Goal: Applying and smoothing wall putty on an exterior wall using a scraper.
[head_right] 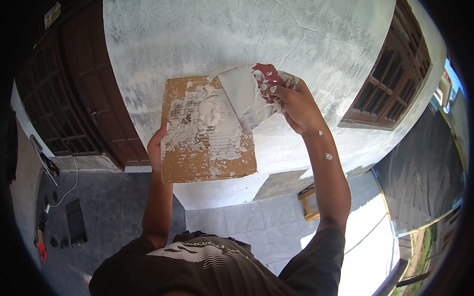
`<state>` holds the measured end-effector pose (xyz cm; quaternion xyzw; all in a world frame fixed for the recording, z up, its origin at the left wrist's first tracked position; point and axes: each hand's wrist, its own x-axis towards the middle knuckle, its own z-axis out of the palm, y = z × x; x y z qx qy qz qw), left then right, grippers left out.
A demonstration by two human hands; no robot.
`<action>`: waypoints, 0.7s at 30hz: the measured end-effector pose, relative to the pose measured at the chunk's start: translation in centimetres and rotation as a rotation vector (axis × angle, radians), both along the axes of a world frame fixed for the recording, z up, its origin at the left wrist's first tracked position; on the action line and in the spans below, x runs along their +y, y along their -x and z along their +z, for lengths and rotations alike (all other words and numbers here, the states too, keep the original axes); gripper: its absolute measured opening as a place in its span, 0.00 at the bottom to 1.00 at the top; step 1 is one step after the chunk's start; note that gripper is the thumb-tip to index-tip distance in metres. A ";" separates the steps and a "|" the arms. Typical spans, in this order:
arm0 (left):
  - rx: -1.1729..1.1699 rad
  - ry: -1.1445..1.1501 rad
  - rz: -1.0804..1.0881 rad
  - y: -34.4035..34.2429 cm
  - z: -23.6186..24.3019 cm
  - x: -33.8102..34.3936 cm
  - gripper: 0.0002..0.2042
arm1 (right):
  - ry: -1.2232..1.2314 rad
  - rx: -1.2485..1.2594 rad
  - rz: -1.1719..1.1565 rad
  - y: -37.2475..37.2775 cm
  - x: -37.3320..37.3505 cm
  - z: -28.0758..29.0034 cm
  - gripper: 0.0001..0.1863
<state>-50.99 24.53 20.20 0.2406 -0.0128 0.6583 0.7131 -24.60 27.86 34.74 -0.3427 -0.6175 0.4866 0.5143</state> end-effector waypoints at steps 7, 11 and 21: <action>-0.018 0.030 -0.045 -2.0 -2.7 0.9 0.18 | 0.086 0.092 -0.119 -2.7 -0.4 -9.2 0.17; 0.019 0.024 -0.035 -2.7 -4.5 2.0 0.18 | 0.120 0.140 -0.137 -2.5 -0.7 -11.5 0.12; 0.138 0.159 0.028 -5.6 -6.4 2.2 0.18 | 0.291 0.206 -0.079 -3.8 0.0 -15.4 0.14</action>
